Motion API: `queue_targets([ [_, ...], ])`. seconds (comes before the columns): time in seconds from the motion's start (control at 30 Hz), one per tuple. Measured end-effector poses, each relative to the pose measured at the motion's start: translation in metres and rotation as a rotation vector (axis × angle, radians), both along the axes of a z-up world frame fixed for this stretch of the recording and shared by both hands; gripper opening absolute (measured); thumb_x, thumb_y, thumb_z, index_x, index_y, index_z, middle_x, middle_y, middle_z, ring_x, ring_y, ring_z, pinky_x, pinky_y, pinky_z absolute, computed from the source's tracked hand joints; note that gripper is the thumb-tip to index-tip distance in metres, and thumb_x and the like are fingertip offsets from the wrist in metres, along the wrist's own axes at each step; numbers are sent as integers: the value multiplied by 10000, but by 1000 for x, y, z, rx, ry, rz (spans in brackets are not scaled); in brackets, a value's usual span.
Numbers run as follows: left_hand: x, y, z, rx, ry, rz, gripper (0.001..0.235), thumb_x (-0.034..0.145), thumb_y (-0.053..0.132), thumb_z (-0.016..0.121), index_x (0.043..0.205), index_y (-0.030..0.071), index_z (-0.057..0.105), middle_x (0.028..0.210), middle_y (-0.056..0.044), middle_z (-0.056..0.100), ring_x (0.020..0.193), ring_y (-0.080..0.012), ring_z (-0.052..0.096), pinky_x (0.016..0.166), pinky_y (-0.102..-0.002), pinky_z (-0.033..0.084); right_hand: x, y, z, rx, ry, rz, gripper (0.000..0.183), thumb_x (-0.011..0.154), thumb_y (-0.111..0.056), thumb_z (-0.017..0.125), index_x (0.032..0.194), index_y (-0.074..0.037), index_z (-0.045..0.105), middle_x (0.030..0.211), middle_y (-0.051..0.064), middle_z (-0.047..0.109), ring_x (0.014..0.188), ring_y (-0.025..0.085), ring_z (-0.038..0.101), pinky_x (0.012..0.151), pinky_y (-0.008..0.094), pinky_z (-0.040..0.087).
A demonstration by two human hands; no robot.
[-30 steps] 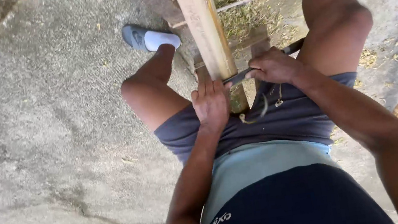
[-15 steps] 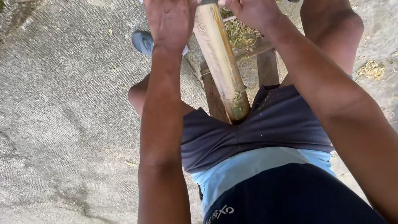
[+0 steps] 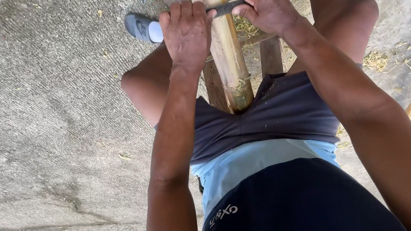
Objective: The recorder uses a two-handed drawknife or scraping tool to shave the outer layer of a bamboo pole while sitting on a wooden frame.
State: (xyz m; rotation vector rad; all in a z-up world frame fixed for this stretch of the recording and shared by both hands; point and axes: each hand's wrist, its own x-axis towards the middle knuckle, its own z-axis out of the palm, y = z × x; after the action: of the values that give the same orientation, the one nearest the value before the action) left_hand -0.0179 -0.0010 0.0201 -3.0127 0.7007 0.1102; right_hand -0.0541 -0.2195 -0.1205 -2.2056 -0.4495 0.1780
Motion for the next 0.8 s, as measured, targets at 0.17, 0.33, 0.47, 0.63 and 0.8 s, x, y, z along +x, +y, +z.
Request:
queue_targets([
  [0.17,-40,0,6,-23,33,29,322,963,433,684,873,125,657,833,-34,624,860,-222,559,777,-408,369,-34,0,11,-15,81,39,576,1088,-506,656,755,-57,518,680,114,523,650,304,550,694,499,461],
  [0.33,-112,1,8,10,189,64,315,1018,421,648,908,127,668,836,-43,632,818,-218,563,754,-414,378,-97,1,10,-5,235,84,575,1062,-508,641,711,-70,512,670,110,519,603,291,528,610,479,454],
  [0.47,-158,0,7,-47,141,152,332,977,428,644,891,108,664,884,-75,665,875,-251,600,762,-431,388,-117,-9,30,38,23,139,448,1015,-485,597,753,-122,566,704,58,570,701,273,598,704,487,473],
  [0.63,-97,4,-1,-48,95,115,301,999,398,646,885,121,673,874,-77,676,878,-256,601,853,-448,413,-66,-4,14,-50,187,180,452,1054,-487,597,801,-113,585,758,69,591,750,275,616,805,488,487],
  [0.8,-22,5,-1,-56,-5,30,323,956,433,689,922,111,681,839,-42,655,829,-227,573,782,-419,388,-16,-1,16,-58,-49,-31,476,1108,-450,647,814,-78,600,740,89,586,816,306,597,844,485,451],
])
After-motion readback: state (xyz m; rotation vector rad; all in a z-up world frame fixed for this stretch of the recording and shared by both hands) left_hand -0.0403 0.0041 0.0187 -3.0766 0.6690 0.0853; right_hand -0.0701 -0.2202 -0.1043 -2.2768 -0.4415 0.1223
